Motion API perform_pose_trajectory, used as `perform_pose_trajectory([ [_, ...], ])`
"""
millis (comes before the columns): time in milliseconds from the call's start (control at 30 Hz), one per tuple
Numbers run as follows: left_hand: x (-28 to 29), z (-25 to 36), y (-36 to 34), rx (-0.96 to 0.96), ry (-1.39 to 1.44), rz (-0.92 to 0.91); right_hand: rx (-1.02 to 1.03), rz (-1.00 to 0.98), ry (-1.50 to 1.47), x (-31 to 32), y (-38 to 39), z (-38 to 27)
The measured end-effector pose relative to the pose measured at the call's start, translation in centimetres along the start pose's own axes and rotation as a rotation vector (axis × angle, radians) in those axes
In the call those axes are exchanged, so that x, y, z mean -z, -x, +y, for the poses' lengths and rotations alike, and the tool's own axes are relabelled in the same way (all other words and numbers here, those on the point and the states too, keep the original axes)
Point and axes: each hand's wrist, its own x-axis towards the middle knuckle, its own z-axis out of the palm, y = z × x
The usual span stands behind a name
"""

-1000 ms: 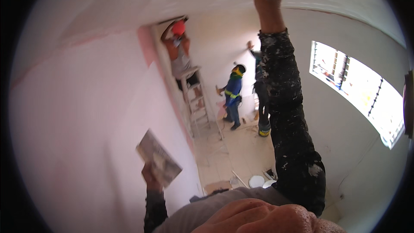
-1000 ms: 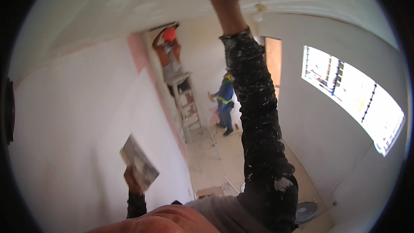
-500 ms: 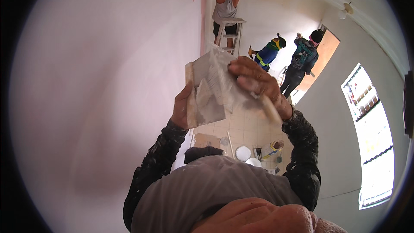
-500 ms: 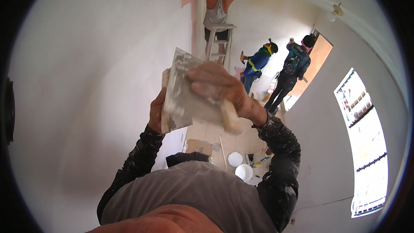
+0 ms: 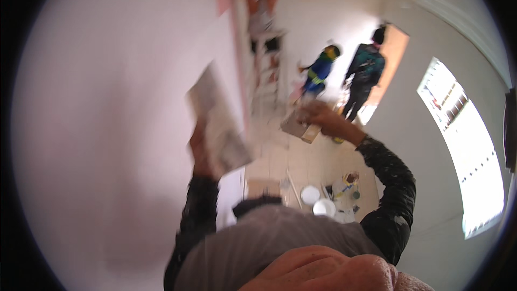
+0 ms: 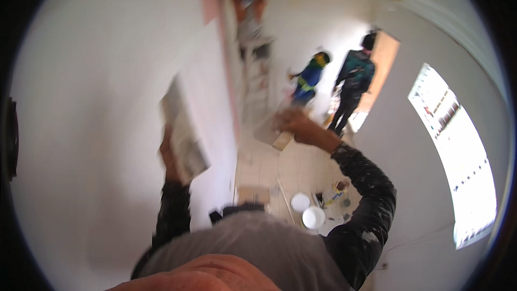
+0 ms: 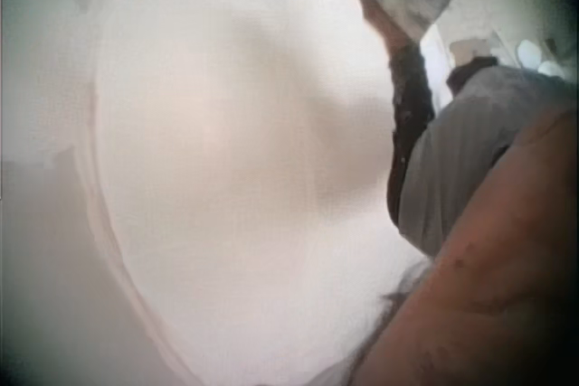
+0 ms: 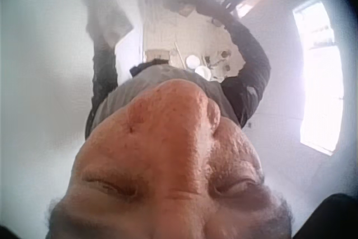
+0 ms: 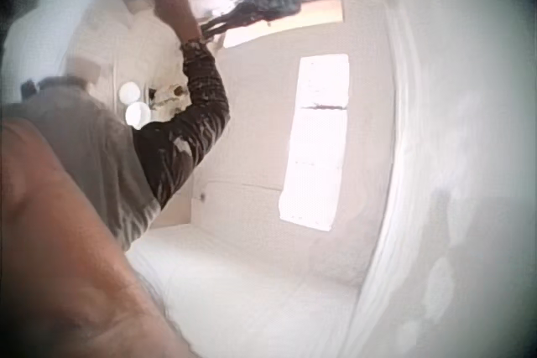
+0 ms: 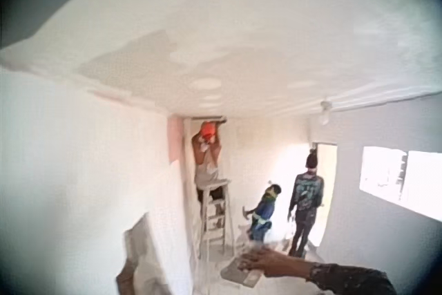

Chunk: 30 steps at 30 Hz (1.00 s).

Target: The person applies plaster to the ceiling using a trowel and hawk, smoothing the surface in repeated strokes. Other workers are present in the room, also working on walls and ceilings.

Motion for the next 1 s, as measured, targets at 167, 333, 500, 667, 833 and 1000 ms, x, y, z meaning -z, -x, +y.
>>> perform_pose_trajectory([
  [167, 1.3, 6.2, 1.5, 0.144, 0.152, 0.078, -0.808, 0.927, -0.180, 5.5, 9.5, 15.5],
  [333, 8.3, 3.6, 3.0, 0.170, 0.145, 0.168, -1.050, 1.373, 0.646, 28.7, 24.3, 28.9],
  [500, 9.4, 4.0, 6.4, 0.268, 0.479, 0.234, -0.866, 1.779, 0.427, 50.3, 27.9, 26.5],
  [667, 8.4, 6.1, 6.4, 0.220, 0.422, 0.270, 0.076, 2.255, -0.617, 51.9, 10.2, 16.7],
  [833, 8.3, 6.7, 5.5, 0.063, 0.019, 0.287, 0.071, 2.193, -0.383, 46.1, -12.5, 1.6],
  [1000, 2.4, 6.9, 4.8, 0.100, 0.155, 0.288, 0.179, 1.306, -1.016, 35.4, -13.3, -6.8],
])
